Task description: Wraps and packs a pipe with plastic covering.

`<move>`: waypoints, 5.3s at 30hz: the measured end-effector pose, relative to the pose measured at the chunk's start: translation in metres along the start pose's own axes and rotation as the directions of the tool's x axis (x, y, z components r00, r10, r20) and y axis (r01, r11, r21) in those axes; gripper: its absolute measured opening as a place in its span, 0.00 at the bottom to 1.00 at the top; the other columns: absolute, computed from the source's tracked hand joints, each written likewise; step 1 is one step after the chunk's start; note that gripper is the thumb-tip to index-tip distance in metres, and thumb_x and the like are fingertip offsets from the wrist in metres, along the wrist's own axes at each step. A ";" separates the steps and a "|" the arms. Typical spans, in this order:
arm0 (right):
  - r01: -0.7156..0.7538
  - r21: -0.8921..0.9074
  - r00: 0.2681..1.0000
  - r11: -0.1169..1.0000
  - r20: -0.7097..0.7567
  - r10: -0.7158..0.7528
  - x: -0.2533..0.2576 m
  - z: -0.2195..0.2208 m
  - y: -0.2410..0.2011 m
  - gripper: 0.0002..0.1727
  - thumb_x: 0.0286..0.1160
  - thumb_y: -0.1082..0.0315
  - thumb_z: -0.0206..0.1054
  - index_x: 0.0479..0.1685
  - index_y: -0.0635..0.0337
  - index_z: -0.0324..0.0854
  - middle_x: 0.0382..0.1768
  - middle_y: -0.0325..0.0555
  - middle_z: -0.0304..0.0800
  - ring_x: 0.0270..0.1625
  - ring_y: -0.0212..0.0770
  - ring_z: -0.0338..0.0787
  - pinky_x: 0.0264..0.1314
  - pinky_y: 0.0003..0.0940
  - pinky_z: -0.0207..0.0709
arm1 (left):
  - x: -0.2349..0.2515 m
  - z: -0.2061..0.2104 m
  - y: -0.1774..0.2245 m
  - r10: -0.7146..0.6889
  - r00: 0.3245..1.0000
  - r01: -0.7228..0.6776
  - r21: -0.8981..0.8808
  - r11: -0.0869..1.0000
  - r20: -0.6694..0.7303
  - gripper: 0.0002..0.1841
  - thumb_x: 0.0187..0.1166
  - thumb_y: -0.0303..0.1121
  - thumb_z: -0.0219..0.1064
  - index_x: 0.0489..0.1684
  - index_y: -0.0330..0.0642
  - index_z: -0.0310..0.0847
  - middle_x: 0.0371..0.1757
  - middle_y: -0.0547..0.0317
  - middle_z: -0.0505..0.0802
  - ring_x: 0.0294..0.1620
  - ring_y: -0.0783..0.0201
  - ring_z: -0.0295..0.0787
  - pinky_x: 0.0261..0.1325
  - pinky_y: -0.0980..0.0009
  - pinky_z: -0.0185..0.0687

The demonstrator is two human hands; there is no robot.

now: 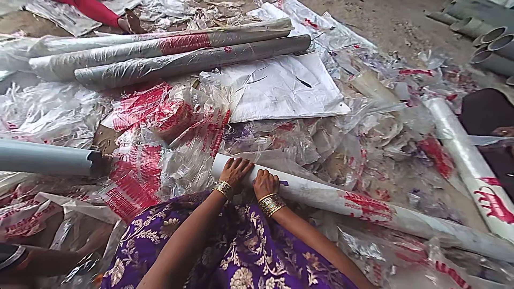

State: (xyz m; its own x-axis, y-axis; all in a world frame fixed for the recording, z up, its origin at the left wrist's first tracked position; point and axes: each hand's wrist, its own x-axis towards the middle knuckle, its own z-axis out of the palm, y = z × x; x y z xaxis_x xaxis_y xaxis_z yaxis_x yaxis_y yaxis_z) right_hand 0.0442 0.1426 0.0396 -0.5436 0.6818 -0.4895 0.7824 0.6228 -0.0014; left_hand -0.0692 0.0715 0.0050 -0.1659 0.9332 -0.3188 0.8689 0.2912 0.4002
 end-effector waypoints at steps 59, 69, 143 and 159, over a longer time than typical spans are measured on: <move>0.133 0.547 0.907 0.826 -0.403 0.120 -0.018 -0.032 0.133 0.19 0.79 0.61 0.73 0.50 0.74 0.89 0.46 0.67 0.92 0.53 0.61 0.90 0.64 0.58 0.76 | -0.001 0.007 0.007 -0.056 0.998 0.053 -0.084 0.995 -0.039 0.27 0.79 0.23 0.65 0.80 0.48 0.77 0.76 0.40 0.83 0.82 0.33 0.71 0.84 0.27 0.46; 0.246 0.498 0.940 0.831 -0.333 -0.078 -0.029 0.034 0.074 0.18 0.66 0.70 0.80 0.51 0.74 0.88 0.53 0.68 0.88 0.49 0.61 0.92 0.54 0.53 0.85 | -0.001 0.007 0.010 -0.084 0.996 0.084 -0.025 0.996 -0.002 0.42 0.61 0.42 0.83 0.83 0.52 0.73 0.79 0.42 0.81 0.82 0.33 0.69 0.81 0.27 0.51; 0.044 -0.139 0.987 0.989 -0.144 -0.064 -0.014 0.002 0.111 0.21 0.82 0.66 0.62 0.66 0.75 0.79 0.66 0.71 0.84 0.63 0.68 0.88 0.67 0.63 0.72 | 0.000 0.019 -0.003 0.036 0.996 -0.031 0.061 0.998 -0.081 0.49 0.53 0.58 0.85 0.81 0.48 0.75 0.77 0.46 0.84 0.80 0.40 0.75 0.80 0.37 0.62; 0.213 0.448 0.915 0.868 -0.403 -0.017 -0.042 0.051 0.134 0.30 0.60 0.63 0.85 0.63 0.71 0.87 0.56 0.71 0.87 0.48 0.63 0.91 0.52 0.57 0.85 | -0.003 0.018 0.001 0.041 0.993 -0.039 0.022 0.999 -0.108 0.47 0.53 0.54 0.86 0.79 0.45 0.77 0.75 0.42 0.84 0.79 0.37 0.76 0.78 0.35 0.62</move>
State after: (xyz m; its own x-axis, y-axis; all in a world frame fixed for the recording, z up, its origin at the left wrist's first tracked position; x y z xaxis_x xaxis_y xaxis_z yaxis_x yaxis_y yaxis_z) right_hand 0.1869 0.1778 0.0154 -0.6329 0.7682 -0.0961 0.6994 0.5141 -0.4966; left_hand -0.0594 0.0649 -0.0089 -0.1793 0.9616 -0.2077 0.8848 0.2499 0.3932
